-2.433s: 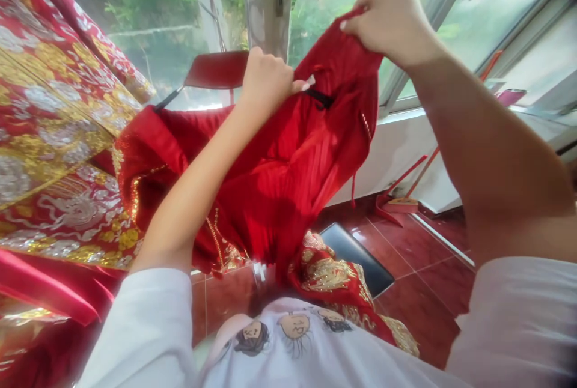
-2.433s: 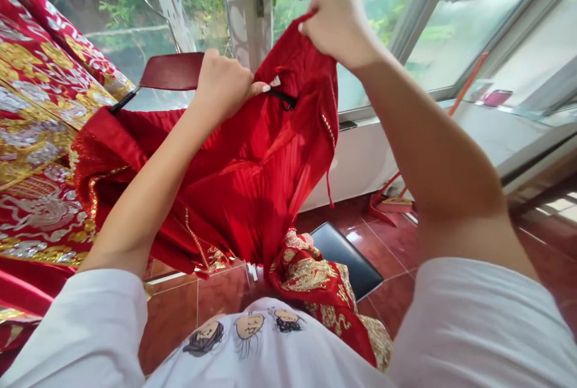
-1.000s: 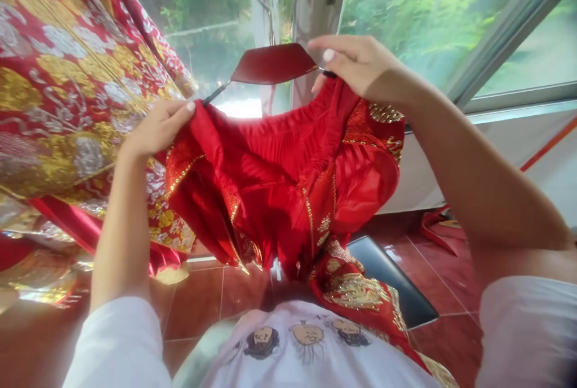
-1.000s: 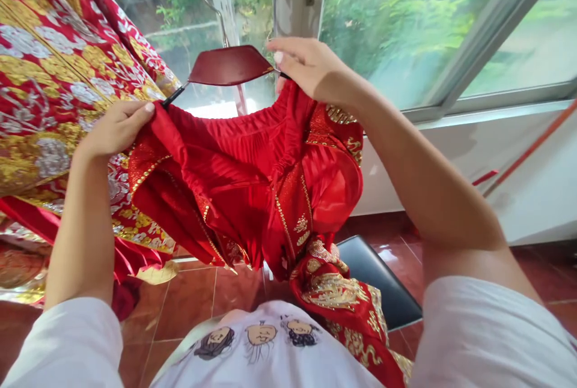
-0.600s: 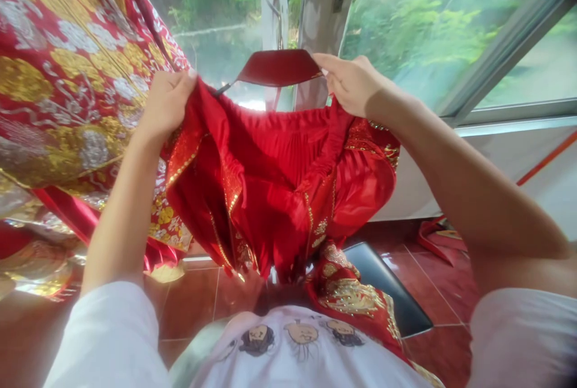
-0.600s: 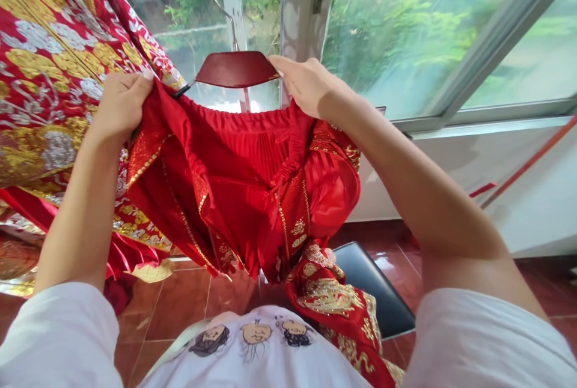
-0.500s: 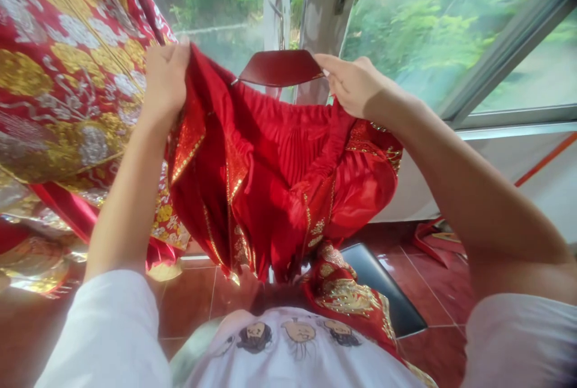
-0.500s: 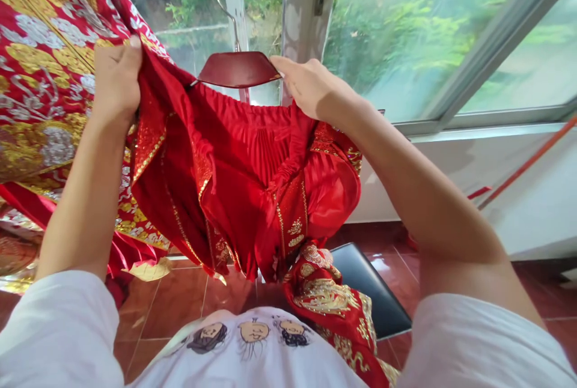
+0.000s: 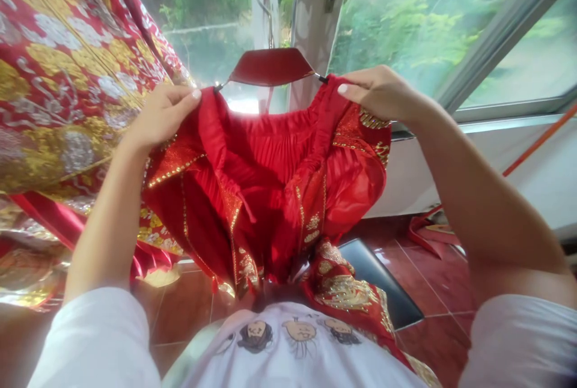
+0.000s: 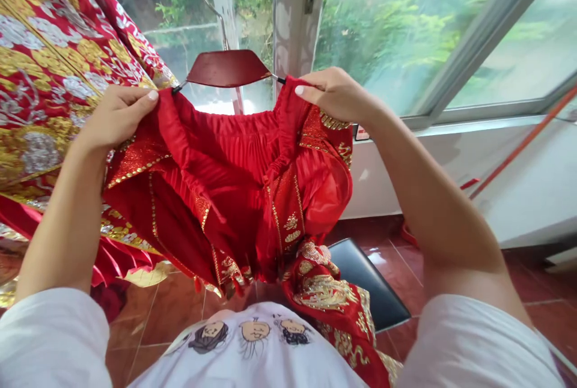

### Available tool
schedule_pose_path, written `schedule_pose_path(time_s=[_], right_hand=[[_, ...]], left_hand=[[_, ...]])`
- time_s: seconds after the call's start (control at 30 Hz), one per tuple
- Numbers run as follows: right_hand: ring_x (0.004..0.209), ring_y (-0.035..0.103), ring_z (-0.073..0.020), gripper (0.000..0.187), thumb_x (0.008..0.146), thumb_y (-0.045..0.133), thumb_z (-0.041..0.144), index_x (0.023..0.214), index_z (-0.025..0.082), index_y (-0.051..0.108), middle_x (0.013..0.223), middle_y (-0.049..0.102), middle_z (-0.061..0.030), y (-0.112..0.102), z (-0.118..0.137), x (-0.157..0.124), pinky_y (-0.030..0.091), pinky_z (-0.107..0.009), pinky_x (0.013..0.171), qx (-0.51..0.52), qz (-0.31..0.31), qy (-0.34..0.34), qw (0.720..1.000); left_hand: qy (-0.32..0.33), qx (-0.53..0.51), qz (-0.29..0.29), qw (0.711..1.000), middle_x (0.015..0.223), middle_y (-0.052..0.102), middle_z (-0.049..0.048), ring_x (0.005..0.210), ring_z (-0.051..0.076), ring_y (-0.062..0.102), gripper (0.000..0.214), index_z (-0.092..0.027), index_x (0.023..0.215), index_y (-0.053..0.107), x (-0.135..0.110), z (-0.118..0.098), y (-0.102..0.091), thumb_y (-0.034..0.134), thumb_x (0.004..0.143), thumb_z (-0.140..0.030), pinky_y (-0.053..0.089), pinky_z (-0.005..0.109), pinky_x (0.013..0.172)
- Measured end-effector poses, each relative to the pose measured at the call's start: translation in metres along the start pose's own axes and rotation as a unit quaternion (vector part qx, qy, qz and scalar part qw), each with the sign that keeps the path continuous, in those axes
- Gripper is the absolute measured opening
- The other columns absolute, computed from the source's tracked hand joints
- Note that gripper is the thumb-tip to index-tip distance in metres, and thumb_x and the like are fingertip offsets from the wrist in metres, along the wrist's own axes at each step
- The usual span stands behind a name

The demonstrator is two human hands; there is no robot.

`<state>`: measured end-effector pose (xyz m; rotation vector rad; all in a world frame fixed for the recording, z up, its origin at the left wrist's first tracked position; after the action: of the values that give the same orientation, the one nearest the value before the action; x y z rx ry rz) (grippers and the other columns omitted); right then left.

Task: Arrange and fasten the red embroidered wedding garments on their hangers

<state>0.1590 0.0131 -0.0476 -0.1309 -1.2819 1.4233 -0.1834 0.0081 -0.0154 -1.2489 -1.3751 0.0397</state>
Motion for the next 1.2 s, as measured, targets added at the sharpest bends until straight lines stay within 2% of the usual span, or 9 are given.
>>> schedule_pose_path(time_s=[0.1, 0.23, 0.43, 0.6, 0.8, 0.93, 1.0, 1.1, 1.2], right_hand=[[0.057, 0.027, -0.0009, 0.035, 0.093, 0.05, 0.022, 0.061, 0.009, 0.048, 0.057, 0.032, 0.0067, -0.003, 0.001, -0.003, 0.033, -0.019, 0.06, 0.002, -0.086, -0.002, 0.996], [0.056, 0.022, -0.0039, 0.046, 0.092, 0.053, 0.014, 0.053, 0.015, 0.028, 0.056, 0.024, 0.0045, -0.004, 0.007, -0.002, 0.025, -0.022, 0.057, -0.012, -0.169, 0.005, 0.985], [0.062, 0.041, -0.0078, 0.024, 0.096, 0.047, 0.021, 0.076, 0.017, 0.06, 0.065, 0.05, 0.001, -0.01, 0.018, -0.012, 0.036, -0.023, 0.063, -0.03, -0.303, -0.019, 0.952], [0.106, 0.06, -0.0131, 0.034, 0.091, 0.054, 0.022, 0.124, 0.017, 0.062, 0.116, 0.066, -0.0053, -0.002, 0.018, -0.014, 0.043, -0.026, 0.096, -0.082, -0.159, -0.089, 0.98], [0.122, 0.054, -0.014, 0.036, 0.097, 0.045, 0.034, 0.123, 0.015, 0.062, 0.13, 0.059, -0.0089, -0.009, -0.015, -0.024, 0.038, -0.029, 0.107, 0.023, -0.056, -0.074, 0.995], [0.106, 0.06, -0.0183, 0.034, 0.095, 0.044, 0.036, 0.116, 0.015, 0.062, 0.116, 0.064, -0.0121, -0.021, -0.014, -0.076, 0.045, -0.035, 0.096, -0.077, -0.283, -0.047, 0.955], [0.101, 0.06, -0.021, 0.03, 0.094, 0.045, 0.035, 0.112, 0.017, 0.06, 0.106, 0.065, -0.0112, -0.016, 0.005, -0.123, 0.045, -0.04, 0.094, -0.171, -0.409, -0.054, 0.895], [0.095, 0.06, -0.0243, 0.028, 0.084, 0.056, 0.034, 0.108, 0.02, 0.055, 0.098, 0.063, -0.0092, 0.017, 0.02, -0.169, 0.046, -0.043, 0.089, -0.26, -0.405, -0.016, 0.876], [0.098, 0.057, -0.0261, 0.034, 0.077, 0.062, 0.03, 0.107, 0.02, 0.05, 0.104, 0.058, -0.0116, 0.043, 0.001, -0.192, 0.047, -0.042, 0.086, -0.25, -0.361, 0.093, 0.894]], left_hand=[[0.02, -0.012, 0.028, 0.999, 0.051, 0.023, -0.0026, 0.054, 0.01, 0.02, 0.069, -0.021, 0.049, 0.029, 0.0, -0.01, 0.007, 0.036, 0.081, -0.081, 0.017, 0.027, 0.049], [0.042, -0.026, -0.081, 0.995, 0.053, 0.02, -0.0024, 0.052, 0.011, 0.017, 0.063, -0.02, 0.051, 0.024, -0.008, -0.021, -0.006, 0.042, 0.088, -0.067, 0.016, 0.03, 0.049], [0.072, 0.015, -0.18, 0.981, 0.053, 0.021, -0.0024, 0.051, 0.011, 0.018, 0.054, -0.02, 0.053, 0.02, -0.027, -0.029, -0.005, 0.038, 0.096, -0.047, 0.017, 0.031, 0.051], [0.084, 0.002, -0.138, 0.987, 0.067, 0.06, -0.0018, 0.059, 0.012, 0.045, 0.033, -0.021, 0.078, 0.068, -0.033, -0.033, 0.001, 0.047, 0.093, -0.042, 0.037, 0.026, 0.059], [0.015, 0.036, 0.01, 0.999, 0.081, 0.068, -0.0035, 0.067, 0.016, 0.05, 0.043, -0.027, 0.099, 0.071, -0.019, -0.009, 0.016, 0.044, 0.089, -0.059, 0.047, 0.033, 0.074], [0.023, 0.113, -0.059, 0.992, 0.109, 0.069, 0.0038, 0.092, 0.024, 0.06, 0.049, -0.024, 0.124, 0.059, -0.034, -0.007, 0.013, 0.04, 0.091, -0.055, 0.046, 0.041, 0.089], [0.055, 0.135, -0.122, 0.982, 0.124, 0.063, 0.0103, 0.109, 0.028, 0.057, 0.05, -0.02, 0.13, 0.055, -0.051, -0.024, 0.01, 0.043, 0.09, -0.048, 0.043, 0.045, 0.097], [0.123, 0.153, -0.24, 0.951, 0.115, 0.065, 0.0128, 0.108, 0.031, 0.057, 0.038, -0.019, 0.116, 0.063, -0.081, -0.075, 0.012, 0.049, 0.087, -0.041, 0.041, 0.048, 0.097], [0.143, 0.102, -0.151, 0.973, 0.098, 0.069, 0.0071, 0.096, 0.027, 0.061, 0.026, -0.023, 0.103, 0.063, -0.085, -0.129, 0.063, 0.05, 0.09, -0.04, 0.046, 0.042, 0.087]])
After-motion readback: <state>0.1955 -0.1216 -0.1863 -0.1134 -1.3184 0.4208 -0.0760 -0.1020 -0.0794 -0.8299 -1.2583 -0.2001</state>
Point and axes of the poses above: each hand's wrist, its own x-axis towards the middle knuckle, its own y-axis out of the palm, z = x × y, the point moved 8 cm from there along x, towards the middle knuckle
